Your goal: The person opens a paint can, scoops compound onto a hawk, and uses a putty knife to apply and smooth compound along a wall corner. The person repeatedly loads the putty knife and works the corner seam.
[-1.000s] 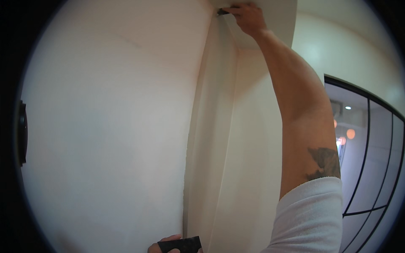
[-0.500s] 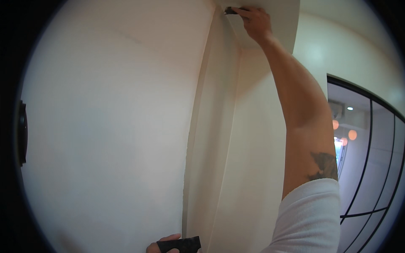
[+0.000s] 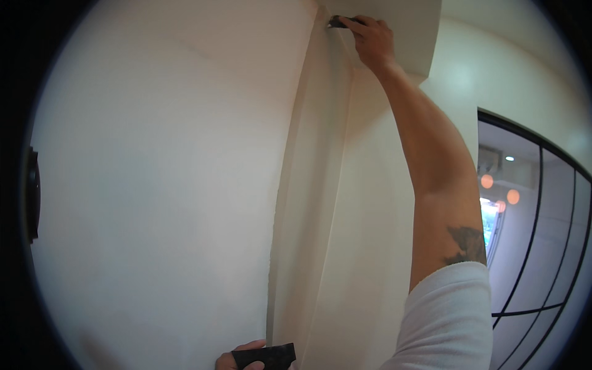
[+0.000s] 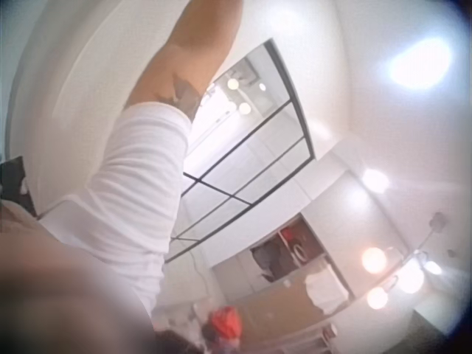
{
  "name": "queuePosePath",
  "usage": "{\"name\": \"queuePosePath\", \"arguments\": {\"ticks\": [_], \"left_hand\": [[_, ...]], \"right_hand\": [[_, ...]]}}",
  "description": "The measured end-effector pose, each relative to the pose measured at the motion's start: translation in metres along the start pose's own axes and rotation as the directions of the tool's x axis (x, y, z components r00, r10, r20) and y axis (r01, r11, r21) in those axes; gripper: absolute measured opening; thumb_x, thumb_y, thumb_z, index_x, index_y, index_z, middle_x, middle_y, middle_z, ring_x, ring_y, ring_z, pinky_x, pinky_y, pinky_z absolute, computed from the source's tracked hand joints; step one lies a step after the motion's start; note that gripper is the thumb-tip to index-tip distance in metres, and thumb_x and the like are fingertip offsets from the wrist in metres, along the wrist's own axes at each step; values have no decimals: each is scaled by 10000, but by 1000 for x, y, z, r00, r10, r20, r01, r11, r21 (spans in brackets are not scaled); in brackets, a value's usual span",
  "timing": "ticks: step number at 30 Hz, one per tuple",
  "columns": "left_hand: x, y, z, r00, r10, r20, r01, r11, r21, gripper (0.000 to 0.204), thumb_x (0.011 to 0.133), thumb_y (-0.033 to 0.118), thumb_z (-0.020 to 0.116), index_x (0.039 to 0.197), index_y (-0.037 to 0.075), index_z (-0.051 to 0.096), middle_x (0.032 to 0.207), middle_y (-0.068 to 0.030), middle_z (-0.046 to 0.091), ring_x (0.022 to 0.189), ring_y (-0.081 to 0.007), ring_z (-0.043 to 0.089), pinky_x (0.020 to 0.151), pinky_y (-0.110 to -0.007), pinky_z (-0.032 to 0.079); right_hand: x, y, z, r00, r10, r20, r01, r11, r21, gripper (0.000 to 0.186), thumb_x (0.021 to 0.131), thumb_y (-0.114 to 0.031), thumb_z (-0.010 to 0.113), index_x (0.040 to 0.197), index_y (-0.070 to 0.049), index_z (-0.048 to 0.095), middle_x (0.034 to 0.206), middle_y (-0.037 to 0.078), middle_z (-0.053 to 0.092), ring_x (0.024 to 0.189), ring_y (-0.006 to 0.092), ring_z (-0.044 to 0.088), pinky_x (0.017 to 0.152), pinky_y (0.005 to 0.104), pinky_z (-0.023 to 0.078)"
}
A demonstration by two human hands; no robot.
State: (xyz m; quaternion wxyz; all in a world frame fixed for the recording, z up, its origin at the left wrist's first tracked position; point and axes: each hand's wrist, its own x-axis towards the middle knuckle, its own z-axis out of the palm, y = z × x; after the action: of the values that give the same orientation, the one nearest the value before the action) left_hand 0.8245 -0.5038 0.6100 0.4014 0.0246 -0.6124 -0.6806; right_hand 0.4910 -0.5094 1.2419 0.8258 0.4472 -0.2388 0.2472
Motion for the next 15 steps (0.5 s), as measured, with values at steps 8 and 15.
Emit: {"name": "queuePosePath", "arguments": {"ticks": [8, 15], "left_hand": [[2, -2, 0, 1000, 13, 8, -13, 1000, -6, 511, 1048, 136, 645, 1478, -126, 555, 1222, -198, 748, 1077, -242, 702, 975, -348, 562], [3, 1, 0, 999, 26, 20, -27, 998, 50, 511, 1049, 149, 631, 1468, -136, 557, 1200, -206, 752, 1043, -246, 710, 951, -352, 570]], "right_hand": [[-13, -19, 2, 998, 44, -49, -41, 997, 61, 405, 996, -144, 704, 1300, -396, 793, 1252, 7, 762, 1065, 338, 676, 972, 466, 555], [-17, -26, 4, 997, 13, -75, -4, 993, 119, 411, 989, -120, 705, 1304, -368, 796, 1249, 12, 761, 1058, 329, 677, 972, 459, 553]]}}
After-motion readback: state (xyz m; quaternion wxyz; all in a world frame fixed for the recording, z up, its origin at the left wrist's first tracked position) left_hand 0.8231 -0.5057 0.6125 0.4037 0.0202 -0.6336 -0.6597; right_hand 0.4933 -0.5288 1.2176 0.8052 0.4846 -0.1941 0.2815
